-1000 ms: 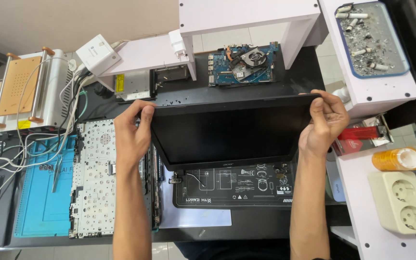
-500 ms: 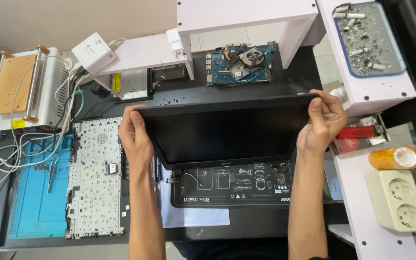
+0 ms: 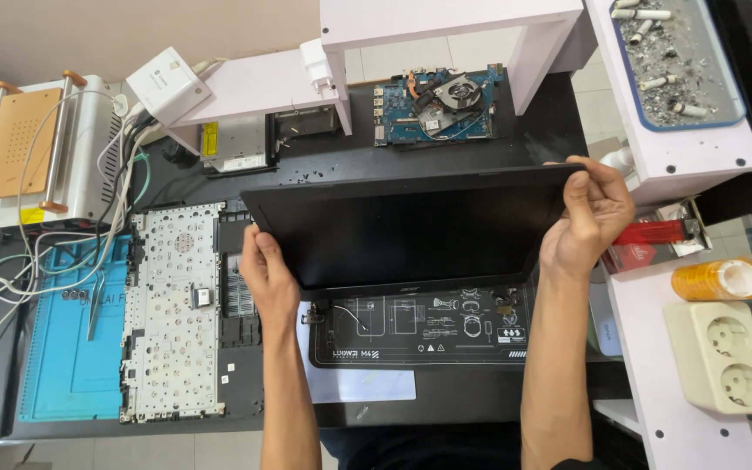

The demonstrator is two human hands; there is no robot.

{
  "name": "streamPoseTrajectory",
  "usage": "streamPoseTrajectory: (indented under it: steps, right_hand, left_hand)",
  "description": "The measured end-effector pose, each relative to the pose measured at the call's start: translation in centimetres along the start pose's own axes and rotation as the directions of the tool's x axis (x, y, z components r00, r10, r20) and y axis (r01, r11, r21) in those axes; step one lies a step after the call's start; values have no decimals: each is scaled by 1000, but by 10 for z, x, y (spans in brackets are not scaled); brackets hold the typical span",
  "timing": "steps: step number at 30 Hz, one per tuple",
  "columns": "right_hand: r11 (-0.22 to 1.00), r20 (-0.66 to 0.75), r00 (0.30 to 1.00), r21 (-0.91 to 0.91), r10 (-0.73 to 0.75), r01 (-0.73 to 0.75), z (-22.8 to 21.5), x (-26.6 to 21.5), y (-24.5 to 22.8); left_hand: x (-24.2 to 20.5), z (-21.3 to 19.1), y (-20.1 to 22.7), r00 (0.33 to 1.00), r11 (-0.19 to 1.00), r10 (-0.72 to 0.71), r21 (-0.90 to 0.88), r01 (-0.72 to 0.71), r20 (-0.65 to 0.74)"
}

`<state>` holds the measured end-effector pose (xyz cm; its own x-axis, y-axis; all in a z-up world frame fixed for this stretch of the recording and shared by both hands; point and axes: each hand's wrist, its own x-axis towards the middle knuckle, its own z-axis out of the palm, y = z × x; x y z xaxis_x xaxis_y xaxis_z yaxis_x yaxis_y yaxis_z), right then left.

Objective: The person assembles a laptop by first attaching the screen bezel to the display panel and securing it with screws. They then connect the display cable to the screen assembly. Finally, they attach the keyboard deck to the screen assembly and secure it with screws.

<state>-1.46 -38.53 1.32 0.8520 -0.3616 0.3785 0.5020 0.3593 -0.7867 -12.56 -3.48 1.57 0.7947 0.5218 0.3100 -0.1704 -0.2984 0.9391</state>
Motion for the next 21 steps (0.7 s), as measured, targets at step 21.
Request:
streamPoseTrajectory:
  steps: [21]
  right_hand:
    - [1000,15,1000,-13,11,-10,2,2,-2]
  left_hand:
    - [-57,-17,-2,969,949,-241,224,223,60]
